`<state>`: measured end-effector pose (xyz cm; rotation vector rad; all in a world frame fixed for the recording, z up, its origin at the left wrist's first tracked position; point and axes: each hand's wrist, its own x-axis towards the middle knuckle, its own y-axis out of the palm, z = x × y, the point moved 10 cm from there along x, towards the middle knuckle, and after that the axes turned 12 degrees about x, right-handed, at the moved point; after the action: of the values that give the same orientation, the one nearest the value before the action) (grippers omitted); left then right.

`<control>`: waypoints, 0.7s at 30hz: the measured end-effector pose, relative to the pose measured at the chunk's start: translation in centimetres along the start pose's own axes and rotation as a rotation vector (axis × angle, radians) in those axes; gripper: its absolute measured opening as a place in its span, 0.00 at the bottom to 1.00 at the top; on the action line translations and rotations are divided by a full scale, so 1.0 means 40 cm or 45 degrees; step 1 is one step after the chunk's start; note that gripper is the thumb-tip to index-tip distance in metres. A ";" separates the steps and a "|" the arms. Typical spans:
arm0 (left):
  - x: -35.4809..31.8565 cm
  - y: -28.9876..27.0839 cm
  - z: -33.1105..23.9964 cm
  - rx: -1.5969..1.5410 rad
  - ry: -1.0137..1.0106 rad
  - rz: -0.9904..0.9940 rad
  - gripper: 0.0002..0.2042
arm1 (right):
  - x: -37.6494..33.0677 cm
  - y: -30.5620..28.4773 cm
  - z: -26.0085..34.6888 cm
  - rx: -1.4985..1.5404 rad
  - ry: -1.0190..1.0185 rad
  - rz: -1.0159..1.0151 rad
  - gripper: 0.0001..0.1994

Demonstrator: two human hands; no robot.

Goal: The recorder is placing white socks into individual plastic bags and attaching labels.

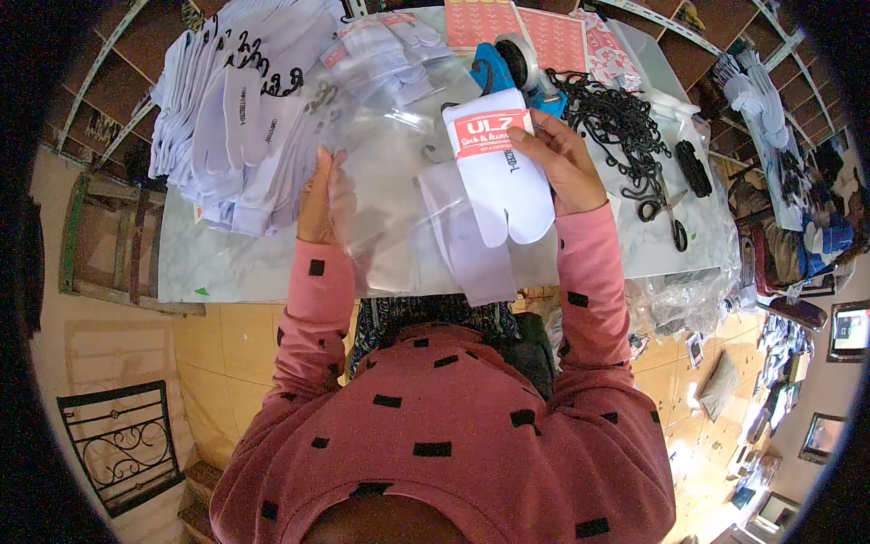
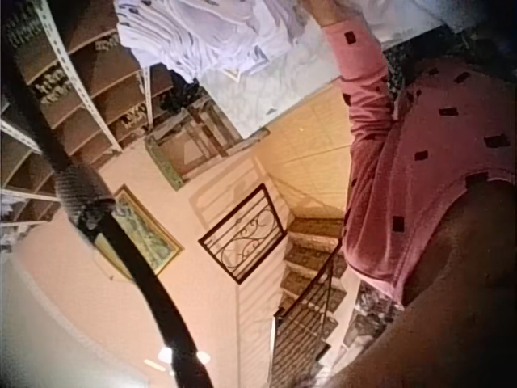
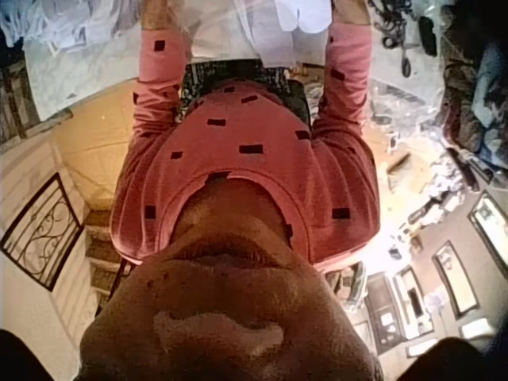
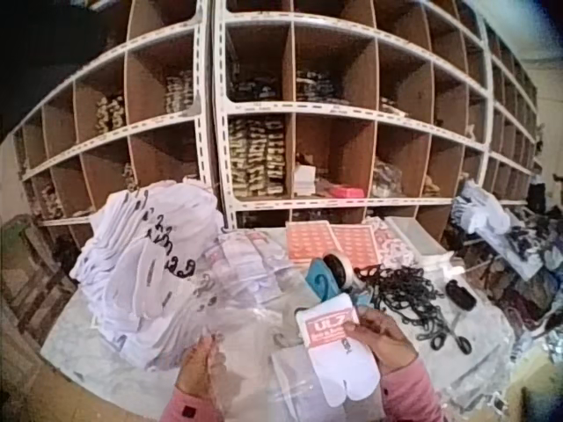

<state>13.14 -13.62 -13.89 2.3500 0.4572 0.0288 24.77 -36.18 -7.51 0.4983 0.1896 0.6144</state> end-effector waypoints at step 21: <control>-0.015 0.116 0.049 0.176 0.260 -0.075 0.14 | -0.011 0.169 0.083 -1.024 -0.631 0.145 0.11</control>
<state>14.34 -18.24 -12.13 2.4792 0.6460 0.2180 22.05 -32.99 -1.24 -0.1316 -0.5475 0.6051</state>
